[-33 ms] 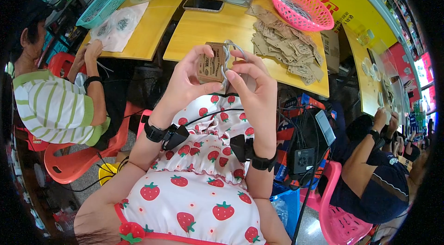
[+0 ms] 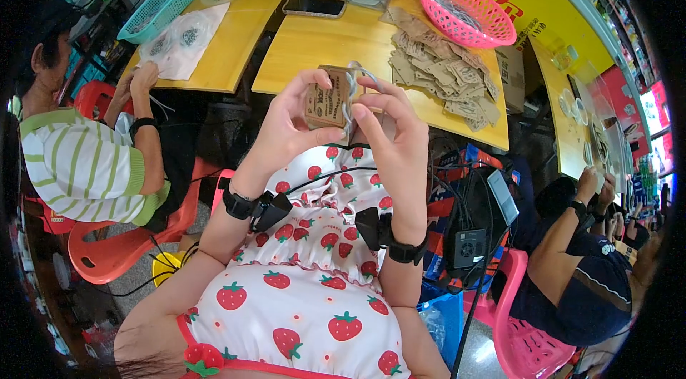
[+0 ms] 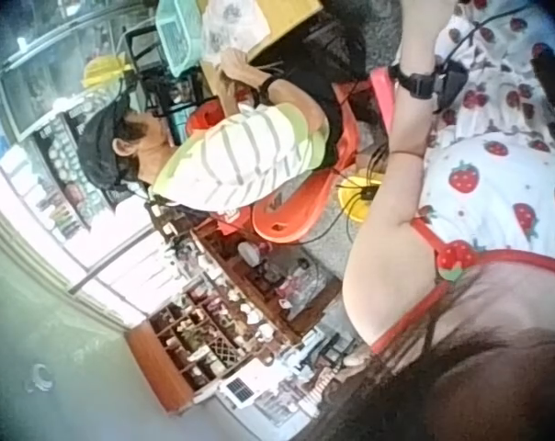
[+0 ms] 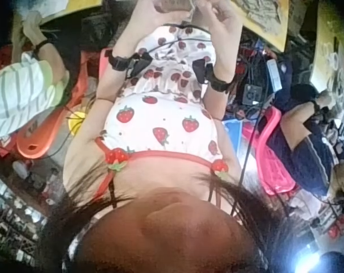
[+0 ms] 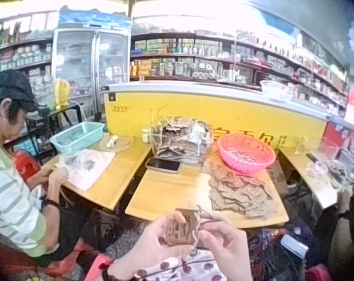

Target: Sort and pack small brown component tags or labels into a plastic bag.

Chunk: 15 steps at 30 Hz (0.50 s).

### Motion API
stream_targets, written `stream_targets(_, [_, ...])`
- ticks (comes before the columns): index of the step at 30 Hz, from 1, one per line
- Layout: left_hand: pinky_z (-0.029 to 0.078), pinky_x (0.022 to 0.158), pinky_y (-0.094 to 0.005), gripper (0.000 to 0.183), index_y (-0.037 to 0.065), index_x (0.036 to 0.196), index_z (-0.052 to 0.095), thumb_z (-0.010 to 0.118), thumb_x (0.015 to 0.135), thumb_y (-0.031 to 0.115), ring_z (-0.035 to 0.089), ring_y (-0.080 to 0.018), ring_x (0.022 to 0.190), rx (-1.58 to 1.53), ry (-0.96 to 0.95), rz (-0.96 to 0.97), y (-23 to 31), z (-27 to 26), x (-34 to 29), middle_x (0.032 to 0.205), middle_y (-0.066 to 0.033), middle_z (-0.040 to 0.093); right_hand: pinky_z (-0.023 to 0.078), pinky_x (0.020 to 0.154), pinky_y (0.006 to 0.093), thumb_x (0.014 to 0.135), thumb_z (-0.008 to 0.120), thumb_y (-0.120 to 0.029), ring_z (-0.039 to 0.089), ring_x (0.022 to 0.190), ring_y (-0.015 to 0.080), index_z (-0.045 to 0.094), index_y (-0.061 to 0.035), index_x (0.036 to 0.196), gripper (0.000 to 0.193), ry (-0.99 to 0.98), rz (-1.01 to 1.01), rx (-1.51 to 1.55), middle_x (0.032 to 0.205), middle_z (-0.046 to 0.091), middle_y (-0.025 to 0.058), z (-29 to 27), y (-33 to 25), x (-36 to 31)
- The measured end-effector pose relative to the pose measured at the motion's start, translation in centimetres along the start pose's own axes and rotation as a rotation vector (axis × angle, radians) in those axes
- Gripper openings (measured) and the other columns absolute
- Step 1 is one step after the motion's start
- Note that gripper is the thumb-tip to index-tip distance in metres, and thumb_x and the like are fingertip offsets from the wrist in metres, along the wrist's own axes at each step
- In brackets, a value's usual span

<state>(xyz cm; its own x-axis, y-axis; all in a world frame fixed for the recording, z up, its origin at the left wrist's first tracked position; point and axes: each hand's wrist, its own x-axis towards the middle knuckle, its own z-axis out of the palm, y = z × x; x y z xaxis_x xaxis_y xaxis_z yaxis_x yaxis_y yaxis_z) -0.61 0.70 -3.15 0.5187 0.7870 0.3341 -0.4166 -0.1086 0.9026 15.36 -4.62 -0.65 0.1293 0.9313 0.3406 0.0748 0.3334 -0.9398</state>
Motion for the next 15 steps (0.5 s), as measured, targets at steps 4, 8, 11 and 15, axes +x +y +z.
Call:
stream_targets(4, [0.047,0.087,-0.0261,0.057,0.008,0.114,0.043,0.077,0.071,-0.006,0.054,-0.0111,0.105,-0.025,-0.011,-0.028,0.0,0.3,-0.2,0.117,-0.0034,0.051,0.048,0.087,0.0269,0.088,0.063,-0.004,0.057,0.105,0.0151,0.063,0.0086,0.095,0.015,0.073,0.078,0.123,0.119,0.057,0.0111,0.1,0.3,0.0])
stream_targets(8, [0.047,0.087,-0.0263,0.056,0.008,0.114,0.043,0.076,0.071,-0.008,0.055,-0.0113,0.105,0.085,-0.049,0.01,-0.3,0.0,0.1,0.114,-0.0023,0.051,0.045,0.092,0.0284,0.087,0.064,-0.004,0.056,0.107,0.0158,0.063,0.0089,0.095,0.015,0.082,0.047,0.125,0.12,0.057,0.0111,-0.5,1.0,0.1])
stream_targets(11, [0.048,0.087,-0.0267,0.056,0.008,0.114,0.044,0.075,0.071,-0.009,0.055,-0.0111,0.104,0.117,-0.087,-0.011,-0.1,-0.2,0.1,0.113,-0.0015,0.051,0.044,0.093,0.0278,0.087,0.064,-0.004,0.055,0.108,0.0151,0.063,0.009,0.093,0.014,0.083,0.096,0.146,0.12,0.057,0.0109,-0.6,1.4,0.2])
stream_targets(15, [0.048,0.087,-0.0267,0.054,0.008,0.113,0.045,0.074,0.071,-0.009,0.055,-0.0107,0.104,0.186,-0.083,-0.05,-0.3,-0.4,0.0,0.112,-0.0012,0.051,0.041,0.095,0.0299,0.083,0.065,-0.003,0.056,0.107,0.0182,0.064,0.0062,0.089,0.011,0.166,0.002,0.015,0.118,0.06,0.0114,-0.3,2.4,0.1])
